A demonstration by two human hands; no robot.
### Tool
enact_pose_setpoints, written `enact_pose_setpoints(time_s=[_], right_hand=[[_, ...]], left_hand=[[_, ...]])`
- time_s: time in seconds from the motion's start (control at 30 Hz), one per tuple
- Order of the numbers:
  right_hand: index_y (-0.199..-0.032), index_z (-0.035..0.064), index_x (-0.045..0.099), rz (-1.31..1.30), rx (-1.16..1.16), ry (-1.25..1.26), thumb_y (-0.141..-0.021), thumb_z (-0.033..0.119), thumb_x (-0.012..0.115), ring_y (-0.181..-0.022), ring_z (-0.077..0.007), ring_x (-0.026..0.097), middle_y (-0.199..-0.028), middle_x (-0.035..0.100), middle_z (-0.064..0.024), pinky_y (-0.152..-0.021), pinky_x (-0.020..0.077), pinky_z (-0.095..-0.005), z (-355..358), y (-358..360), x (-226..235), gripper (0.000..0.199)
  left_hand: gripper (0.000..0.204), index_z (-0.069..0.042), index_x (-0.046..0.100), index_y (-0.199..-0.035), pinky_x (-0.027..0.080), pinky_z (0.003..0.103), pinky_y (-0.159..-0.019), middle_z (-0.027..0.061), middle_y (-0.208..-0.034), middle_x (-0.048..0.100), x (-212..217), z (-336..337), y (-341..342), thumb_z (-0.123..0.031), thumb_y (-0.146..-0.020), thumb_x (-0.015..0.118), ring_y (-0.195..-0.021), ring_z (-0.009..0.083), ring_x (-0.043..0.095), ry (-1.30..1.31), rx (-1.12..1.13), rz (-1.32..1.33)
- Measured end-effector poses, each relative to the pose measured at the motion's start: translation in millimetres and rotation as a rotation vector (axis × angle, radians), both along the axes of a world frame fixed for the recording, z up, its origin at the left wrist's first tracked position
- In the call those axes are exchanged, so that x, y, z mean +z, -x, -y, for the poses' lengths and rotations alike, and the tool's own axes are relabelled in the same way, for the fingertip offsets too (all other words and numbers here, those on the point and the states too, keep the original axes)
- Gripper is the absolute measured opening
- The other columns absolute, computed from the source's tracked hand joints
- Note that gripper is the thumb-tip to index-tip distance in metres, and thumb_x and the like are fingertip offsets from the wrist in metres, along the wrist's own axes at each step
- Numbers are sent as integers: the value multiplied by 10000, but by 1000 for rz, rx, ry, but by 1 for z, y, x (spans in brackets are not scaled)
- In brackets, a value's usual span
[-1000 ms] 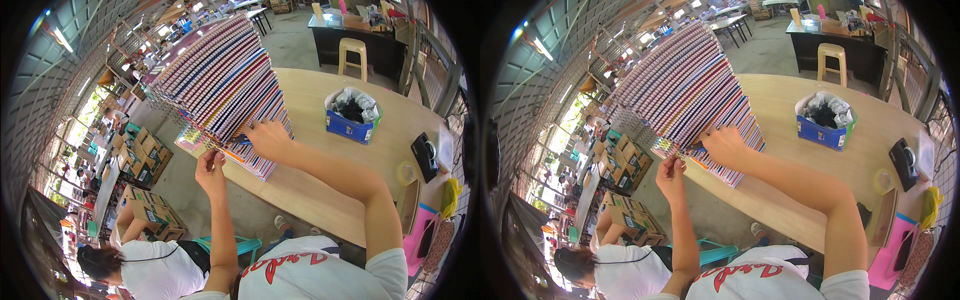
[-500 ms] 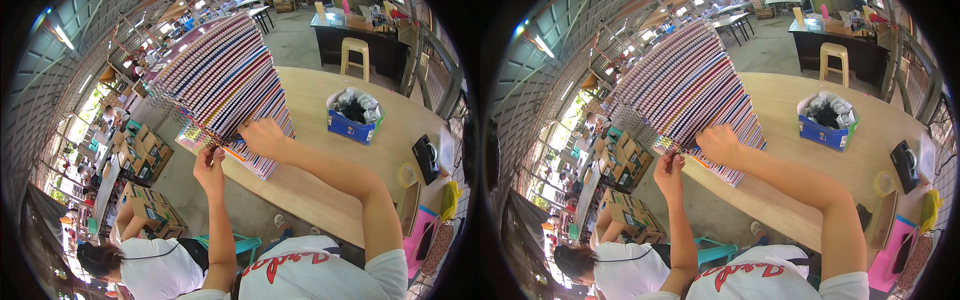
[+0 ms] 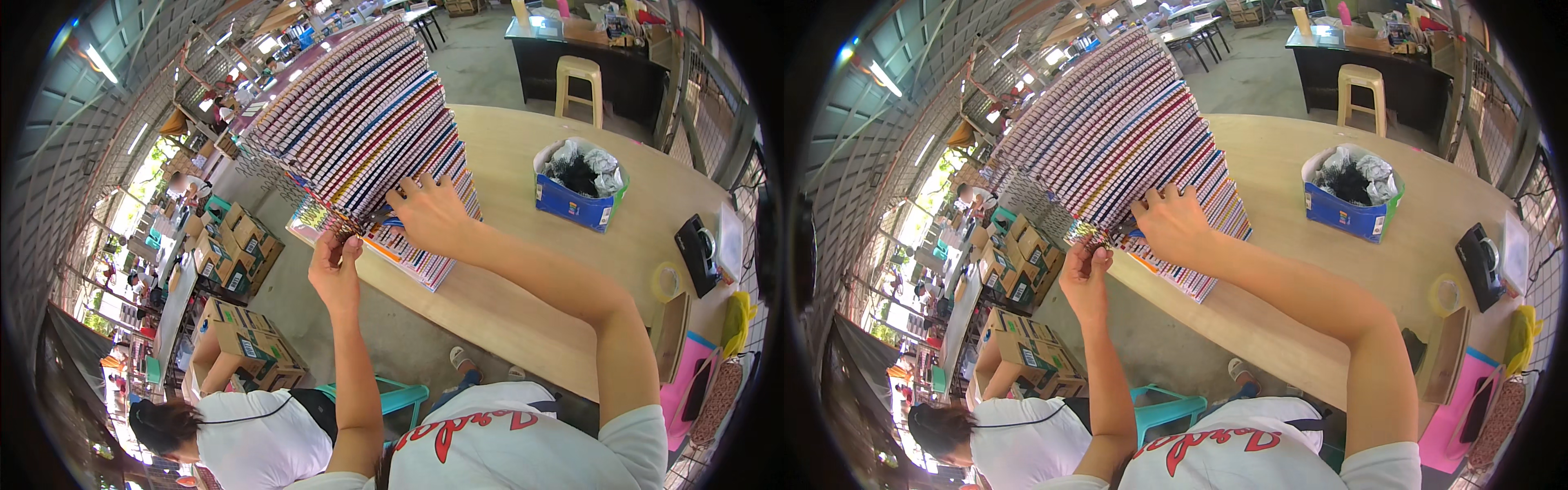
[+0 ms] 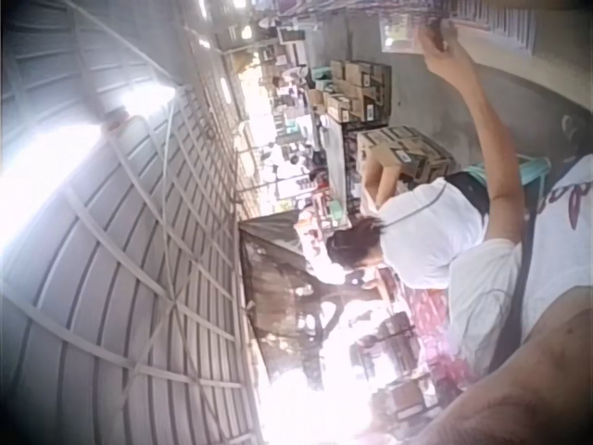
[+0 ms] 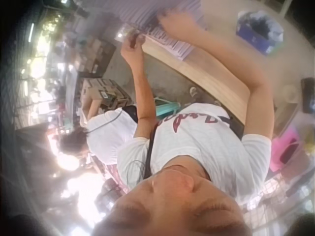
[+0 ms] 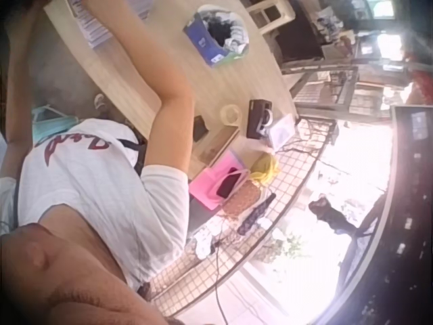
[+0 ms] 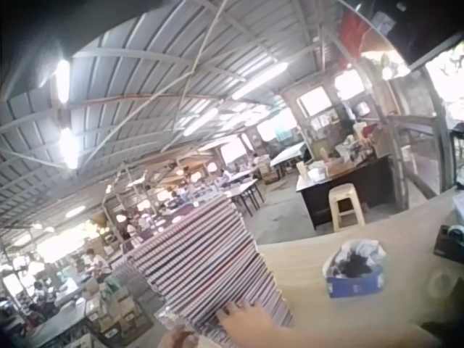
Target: The person trims the excess spiral wire from a stack of notebooks using blue-handled shears and then places the stack aside on the table.
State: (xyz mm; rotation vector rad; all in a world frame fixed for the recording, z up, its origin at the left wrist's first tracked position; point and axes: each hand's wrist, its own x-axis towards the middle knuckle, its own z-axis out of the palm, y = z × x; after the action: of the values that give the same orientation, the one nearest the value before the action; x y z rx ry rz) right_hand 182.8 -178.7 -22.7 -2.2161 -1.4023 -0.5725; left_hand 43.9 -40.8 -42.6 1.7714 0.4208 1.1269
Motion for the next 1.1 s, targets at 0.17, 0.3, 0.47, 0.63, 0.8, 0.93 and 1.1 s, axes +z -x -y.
enact_pose_setpoints(time_s=[0.17,0.3,0.47,0.63,0.8,0.93,1.1], right_hand=[[-1033,24,642,15,30,6,-796,244,717,-845,-328,666,-911,653,-152,-668,525,-476,-2,1,2,332],[-907,4,626,-33,119,-3,-774,76,586,-633,-340,687,-700,658,-168,-547,544,-450,-7,-11,-1,156],[-865,38,666,-69,100,42,-812,114,585,-768,-313,719,-808,708,-147,-624,576,-444,1,-8,4,122],[-1082,21,633,1,23,-84,-759,187,707,-901,-327,648,-976,635,-152,-728,527,-460,5,4,-1,370],[-1106,22,631,-6,-2,-43,-767,221,716,-963,-328,615,-1024,619,-149,-765,502,-486,-5,12,3,402],[-1059,15,638,41,-15,-28,-770,208,700,-905,-320,648,-969,642,-145,-699,525,-473,-8,12,3,353],[-921,22,651,-27,53,5,-791,159,639,-776,-311,693,-849,676,-145,-615,551,-438,-13,0,5,190]], left_hand=[[260,77,627,-1139,591,278,-747,92,-962,674,1,-2,1,-52,-918,674,-827,125,649,-62,16,-29],[227,78,638,-1103,592,278,-747,92,-962,674,3,2,-3,-50,-919,670,-836,124,651,-69,54,-45],[191,80,642,-1060,584,271,-732,90,-953,678,3,-1,-3,-45,-918,665,-818,122,659,-45,39,0],[204,78,636,-1078,583,275,-755,87,-932,682,8,3,-1,-57,-927,662,-830,130,668,-102,82,-80],[229,77,635,-1098,588,286,-781,91,-936,686,3,-4,-1,-69,-926,671,-853,137,674,-121,79,-71],[234,78,636,-1110,590,291,-782,95,-948,686,1,-8,-1,-67,-929,667,-861,139,675,-97,42,-31],[170,94,635,-1064,609,287,-751,94,-968,674,4,-1,-5,-8,-927,641,-849,138,671,-49,20,7]])
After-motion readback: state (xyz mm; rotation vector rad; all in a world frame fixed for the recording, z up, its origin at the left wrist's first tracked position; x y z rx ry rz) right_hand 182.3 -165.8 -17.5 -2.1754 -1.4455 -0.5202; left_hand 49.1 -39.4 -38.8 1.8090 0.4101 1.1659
